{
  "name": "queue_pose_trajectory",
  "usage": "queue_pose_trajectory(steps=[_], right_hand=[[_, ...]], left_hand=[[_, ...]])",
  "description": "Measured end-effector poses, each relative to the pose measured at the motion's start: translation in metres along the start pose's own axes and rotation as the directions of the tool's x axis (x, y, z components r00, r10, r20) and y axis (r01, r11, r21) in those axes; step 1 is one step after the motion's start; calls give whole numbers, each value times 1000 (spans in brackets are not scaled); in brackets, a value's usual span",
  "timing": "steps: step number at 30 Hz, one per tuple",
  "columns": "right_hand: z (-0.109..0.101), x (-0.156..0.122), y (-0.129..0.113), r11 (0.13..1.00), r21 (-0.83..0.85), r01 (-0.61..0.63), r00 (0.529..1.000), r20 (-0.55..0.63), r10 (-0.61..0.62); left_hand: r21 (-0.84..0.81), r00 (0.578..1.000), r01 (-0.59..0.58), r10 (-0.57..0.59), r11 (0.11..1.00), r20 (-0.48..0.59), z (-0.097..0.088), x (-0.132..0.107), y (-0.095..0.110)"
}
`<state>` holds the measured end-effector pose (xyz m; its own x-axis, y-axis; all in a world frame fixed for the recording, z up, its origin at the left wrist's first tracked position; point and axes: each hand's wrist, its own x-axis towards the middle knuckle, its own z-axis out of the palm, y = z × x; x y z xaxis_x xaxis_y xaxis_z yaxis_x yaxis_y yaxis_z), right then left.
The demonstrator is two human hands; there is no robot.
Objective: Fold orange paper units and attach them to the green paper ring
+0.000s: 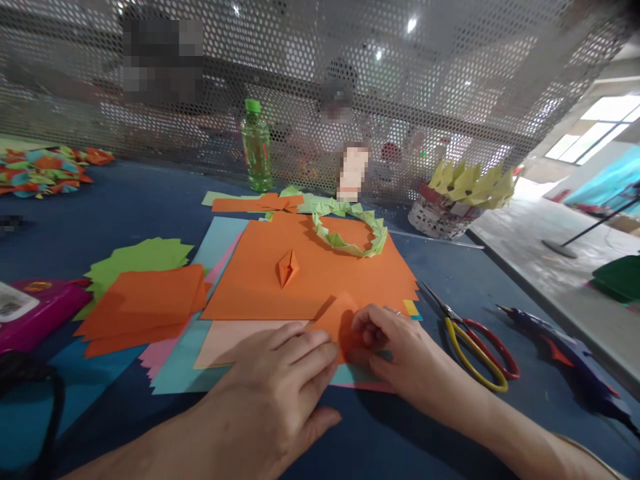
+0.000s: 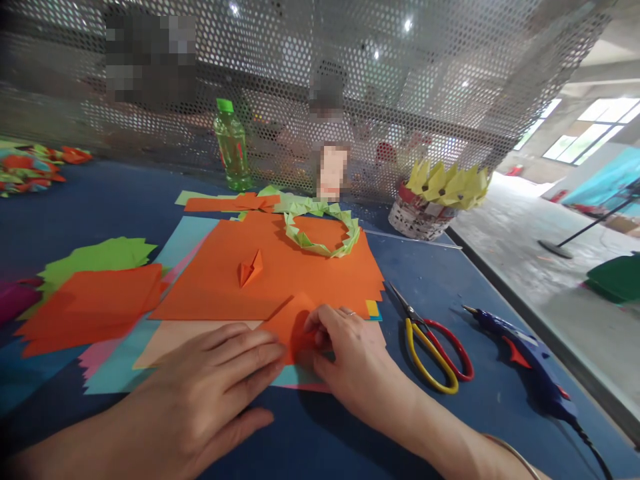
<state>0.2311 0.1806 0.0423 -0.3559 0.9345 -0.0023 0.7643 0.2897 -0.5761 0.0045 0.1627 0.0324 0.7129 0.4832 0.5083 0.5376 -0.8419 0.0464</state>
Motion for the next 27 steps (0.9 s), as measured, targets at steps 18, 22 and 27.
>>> queue_pose_trajectory(steps=[18,22,27], right_hand=[[-31,6,27,984,-31,176,982,-67,-177],[-29,9,28,968,-96,234,970,-40,-238],[-28,12,29,949,-155,275,957,-56,-286]], left_hand=[[-86,994,44,-52,995,-93,0,-7,0],[-89,994,27,-36,996,-99,-5,-4,-3],[-80,992,-3,-6,997,-122,-8,0,-3]])
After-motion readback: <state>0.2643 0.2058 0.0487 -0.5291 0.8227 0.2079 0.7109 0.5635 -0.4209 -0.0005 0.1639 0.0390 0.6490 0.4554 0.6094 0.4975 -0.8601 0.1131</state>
